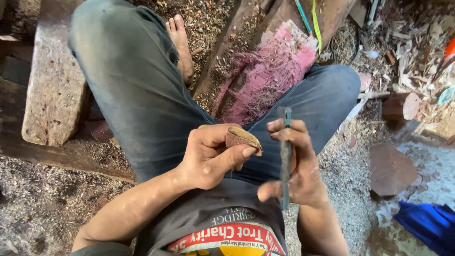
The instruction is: Cutting sandpaper to size and using it to sand a decorative wood piece on a lathe.
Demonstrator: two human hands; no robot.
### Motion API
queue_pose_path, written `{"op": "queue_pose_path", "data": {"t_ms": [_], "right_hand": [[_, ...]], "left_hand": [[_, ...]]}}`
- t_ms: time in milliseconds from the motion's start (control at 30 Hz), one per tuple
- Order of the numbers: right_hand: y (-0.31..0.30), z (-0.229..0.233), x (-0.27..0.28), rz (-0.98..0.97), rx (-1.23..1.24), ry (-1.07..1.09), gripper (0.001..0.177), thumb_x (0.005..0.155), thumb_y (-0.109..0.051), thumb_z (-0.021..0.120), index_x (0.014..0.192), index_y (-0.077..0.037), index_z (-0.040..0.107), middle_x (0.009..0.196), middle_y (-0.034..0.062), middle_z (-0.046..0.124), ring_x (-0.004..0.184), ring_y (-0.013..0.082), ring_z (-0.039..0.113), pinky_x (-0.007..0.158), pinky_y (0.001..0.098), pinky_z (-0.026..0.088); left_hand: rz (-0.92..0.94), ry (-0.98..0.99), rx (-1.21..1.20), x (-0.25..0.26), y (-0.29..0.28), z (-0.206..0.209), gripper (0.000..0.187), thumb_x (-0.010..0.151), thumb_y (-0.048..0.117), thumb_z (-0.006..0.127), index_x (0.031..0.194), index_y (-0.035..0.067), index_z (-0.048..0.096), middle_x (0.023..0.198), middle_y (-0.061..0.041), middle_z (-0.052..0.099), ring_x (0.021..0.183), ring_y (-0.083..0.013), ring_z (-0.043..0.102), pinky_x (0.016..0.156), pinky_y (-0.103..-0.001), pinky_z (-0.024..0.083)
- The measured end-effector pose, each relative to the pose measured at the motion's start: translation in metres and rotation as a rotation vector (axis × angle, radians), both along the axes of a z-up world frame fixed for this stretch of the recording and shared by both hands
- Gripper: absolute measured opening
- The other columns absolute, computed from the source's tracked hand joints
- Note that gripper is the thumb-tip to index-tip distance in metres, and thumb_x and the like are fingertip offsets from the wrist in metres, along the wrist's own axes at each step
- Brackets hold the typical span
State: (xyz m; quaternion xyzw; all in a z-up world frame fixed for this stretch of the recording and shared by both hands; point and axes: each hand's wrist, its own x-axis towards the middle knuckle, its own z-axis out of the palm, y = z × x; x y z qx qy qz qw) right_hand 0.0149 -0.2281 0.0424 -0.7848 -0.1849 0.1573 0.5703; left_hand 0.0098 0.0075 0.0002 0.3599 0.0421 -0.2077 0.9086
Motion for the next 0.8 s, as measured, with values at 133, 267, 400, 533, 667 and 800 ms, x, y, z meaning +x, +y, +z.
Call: {"op": "queue_pose_path", "data": {"t_ms": [133,267,400,533,667,800], "right_hand": [[0.004,0.004,0.006,0.090,-0.102,0.127,0.112,0.063,-0.056,0.092,0.152,-0.013,0.039,0.151,0.0138,0.046,0.140,0.0279,0.048,0.115,0.0413,0.044],[0.007,0.005,0.002,0.149,-0.203,0.090,0.115,0.060,-0.060,0.091,0.149,-0.008,0.040,0.148,0.0169,0.046,0.141,0.0327,0.048,0.119,0.0471,0.043],[0.008,0.010,0.003,0.192,-0.217,0.057,0.115,0.060,-0.063,0.090,0.148,-0.007,0.041,0.145,0.0179,0.046,0.137,0.0336,0.052,0.117,0.0477,0.046],[0.005,0.006,-0.002,0.202,-0.240,0.042,0.113,0.061,-0.063,0.090,0.147,-0.007,0.042,0.145,0.0186,0.047,0.135,0.0351,0.053,0.116,0.0475,0.047],[0.004,0.002,-0.006,0.223,-0.216,0.021,0.116,0.059,-0.066,0.089,0.146,-0.007,0.040,0.143,0.0192,0.048,0.131,0.0362,0.055,0.112,0.0475,0.048],[0.004,0.000,-0.011,0.225,-0.212,-0.019,0.116,0.059,-0.067,0.090,0.145,-0.008,0.039,0.136,0.0188,0.051,0.120,0.0348,0.057,0.102,0.0469,0.051]], "left_hand": [[0.002,-0.055,0.005,-0.004,0.002,-0.001,0.010,0.104,0.004,0.068,0.109,-0.003,0.073,0.096,-0.007,0.072,0.071,-0.0054,0.060,0.061,-0.022,0.050],[0.015,-0.178,0.050,-0.006,0.002,0.002,0.012,0.105,0.002,0.067,0.113,-0.004,0.072,0.102,-0.009,0.071,0.080,-0.0078,0.063,0.068,-0.022,0.051],[0.051,-0.235,0.032,-0.007,0.002,0.004,0.013,0.106,0.001,0.066,0.116,-0.005,0.070,0.111,-0.013,0.071,0.095,-0.0129,0.069,0.080,-0.025,0.056],[0.045,-0.260,0.045,-0.008,0.003,0.003,0.014,0.106,0.000,0.066,0.117,-0.006,0.070,0.115,-0.015,0.071,0.101,-0.0152,0.070,0.088,-0.027,0.058],[0.029,-0.290,0.054,-0.009,0.004,0.001,0.012,0.104,-0.001,0.067,0.114,-0.006,0.070,0.111,-0.015,0.072,0.095,-0.0153,0.071,0.085,-0.026,0.058],[0.031,-0.338,0.066,-0.008,0.005,0.003,0.012,0.104,-0.001,0.067,0.114,-0.006,0.070,0.112,-0.017,0.072,0.098,-0.0189,0.071,0.081,-0.026,0.057]]}}
